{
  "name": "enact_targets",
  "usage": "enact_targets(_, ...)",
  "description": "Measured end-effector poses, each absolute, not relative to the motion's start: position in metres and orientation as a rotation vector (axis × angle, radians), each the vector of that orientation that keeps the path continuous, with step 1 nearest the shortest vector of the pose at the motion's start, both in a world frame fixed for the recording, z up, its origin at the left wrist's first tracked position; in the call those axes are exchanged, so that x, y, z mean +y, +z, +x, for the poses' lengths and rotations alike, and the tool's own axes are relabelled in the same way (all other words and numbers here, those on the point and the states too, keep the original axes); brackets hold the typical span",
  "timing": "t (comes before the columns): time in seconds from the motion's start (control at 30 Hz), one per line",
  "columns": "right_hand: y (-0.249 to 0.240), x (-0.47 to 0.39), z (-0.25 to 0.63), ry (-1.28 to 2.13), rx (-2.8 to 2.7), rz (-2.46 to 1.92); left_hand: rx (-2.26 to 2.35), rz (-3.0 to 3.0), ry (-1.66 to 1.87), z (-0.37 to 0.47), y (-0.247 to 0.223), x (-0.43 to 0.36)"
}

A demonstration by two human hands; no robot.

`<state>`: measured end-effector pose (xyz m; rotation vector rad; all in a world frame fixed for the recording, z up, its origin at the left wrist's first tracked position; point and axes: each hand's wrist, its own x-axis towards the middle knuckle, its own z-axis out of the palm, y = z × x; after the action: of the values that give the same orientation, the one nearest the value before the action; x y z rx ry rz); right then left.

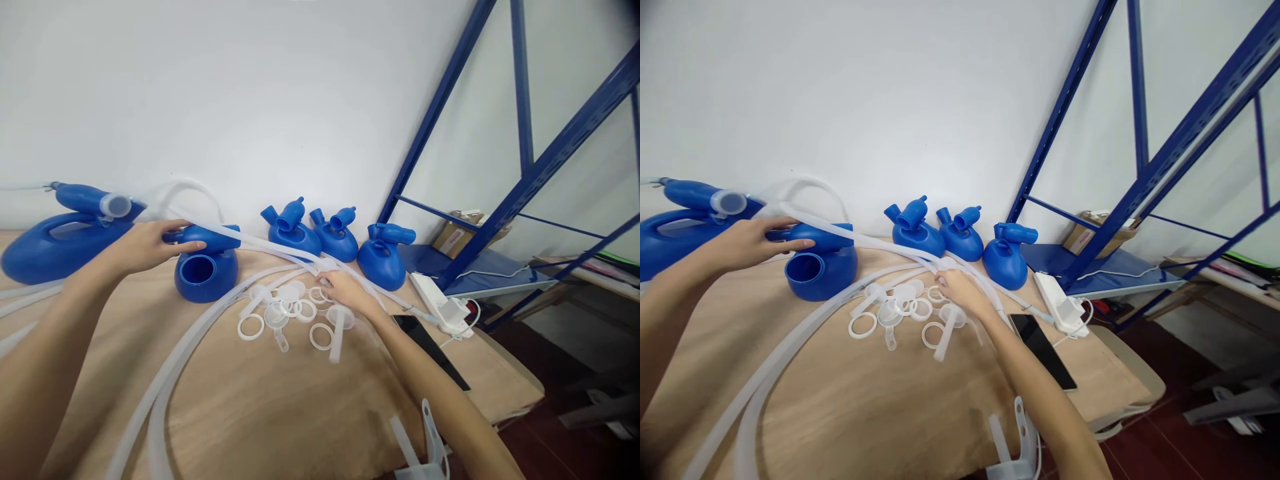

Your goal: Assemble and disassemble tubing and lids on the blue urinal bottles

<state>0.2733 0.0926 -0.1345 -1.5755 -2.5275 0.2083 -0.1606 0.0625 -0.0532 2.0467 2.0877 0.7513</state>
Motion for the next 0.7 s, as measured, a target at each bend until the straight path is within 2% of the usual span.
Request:
enact_targets(0.13,-0.123,0.108,0.295,0.221,-2.278,-1.533,2.073,2.097,0.694,-0.158,-0.050,0.060)
enact_targets(0.4,-0.108,0.123,0.354,0.336,-2.148,-1.514,2.093,2.094,0.677,-0.160,-0.050,0.060)
enact_targets(0.7,-0.095,0.078,0.427,0.650,-2.004,-1.596,2.198,2.065,0.632,-0.154,-0.046,0.059)
